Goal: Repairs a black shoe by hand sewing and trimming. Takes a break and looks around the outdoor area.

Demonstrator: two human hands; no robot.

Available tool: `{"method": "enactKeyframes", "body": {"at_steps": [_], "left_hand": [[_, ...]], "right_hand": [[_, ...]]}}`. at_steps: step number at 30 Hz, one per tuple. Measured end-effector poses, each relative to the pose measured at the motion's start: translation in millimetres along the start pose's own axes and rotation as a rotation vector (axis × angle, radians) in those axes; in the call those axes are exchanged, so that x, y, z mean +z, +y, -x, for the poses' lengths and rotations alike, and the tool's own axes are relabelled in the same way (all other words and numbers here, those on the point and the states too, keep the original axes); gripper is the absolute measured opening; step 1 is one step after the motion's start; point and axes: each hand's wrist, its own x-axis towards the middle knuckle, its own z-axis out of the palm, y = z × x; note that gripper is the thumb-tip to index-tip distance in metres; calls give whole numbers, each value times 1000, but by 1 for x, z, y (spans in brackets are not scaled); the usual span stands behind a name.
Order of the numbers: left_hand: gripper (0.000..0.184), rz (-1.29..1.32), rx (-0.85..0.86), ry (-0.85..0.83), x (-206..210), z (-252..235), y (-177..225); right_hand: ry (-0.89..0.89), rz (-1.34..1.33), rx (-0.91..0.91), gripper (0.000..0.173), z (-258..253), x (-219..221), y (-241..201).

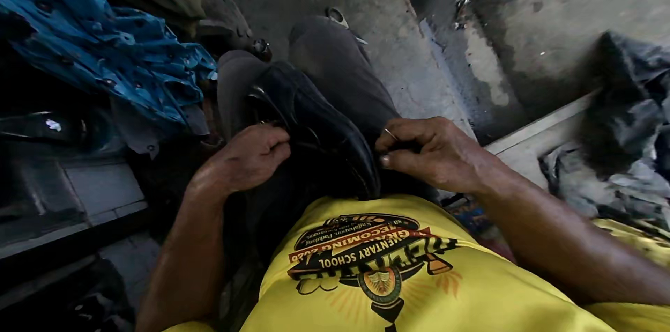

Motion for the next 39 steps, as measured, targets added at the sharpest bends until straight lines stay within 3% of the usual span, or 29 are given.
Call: {"method": "enactKeyframes", "body": {"at_steps": [2,7,11,15,17,19,21,22,23,24,27,29,32,33,35,37,39], "left_hand": [[27,2,12,-34,-4,1,-1],[21,31,-14,85,-2,4,-1],[25,70,8,103,-2,3,-3],[23,65,8,114,-2,1,-10],[21,46,-31,129,-4,3,-9],[22,-2,-45,165,-6,7,-8],[26,-33,-50,192,-9,9,-9],[29,-33,-48,208,-10,10,-10],[30,-34,-53,216,-11,10,-12],[31,-33,-55,220,-10,10,-12],[43,-88,-34,259,-10,8,-13],[52,-202,-129,313,-22,10,-14],[66,-242,-535,456,-59,25,-45],[68,-225,-573,538,-62,32,-57],[57,-114,-422,646,-49,39,-32],[42,70,-49,642,-17,35,27],[25,52,220,556,26,15,77]], "right_hand": [[-52,-74,23,7,2,-5,-1],[-149,-527,77,15,26,-42,-2],[-133,-507,112,27,45,-74,6],[-113,-503,25,21,49,-93,8],[-46,-561,-54,18,57,-109,13],[66,-586,-13,17,66,-124,20],[290,-229,147,15,70,-129,23],[386,81,229,11,65,-125,22],[389,340,266,20,57,-118,22],[336,438,266,32,47,-108,21],[168,300,147,49,15,-54,10],[31,170,74,60,-5,-20,1],[-82,31,134,45,-17,0,-2],[-108,49,139,39,-18,-1,-3],[-147,134,114,29,-16,-6,-3],[-198,159,74,19,-10,-13,2],[-254,110,19,14,-5,-26,11]]}}
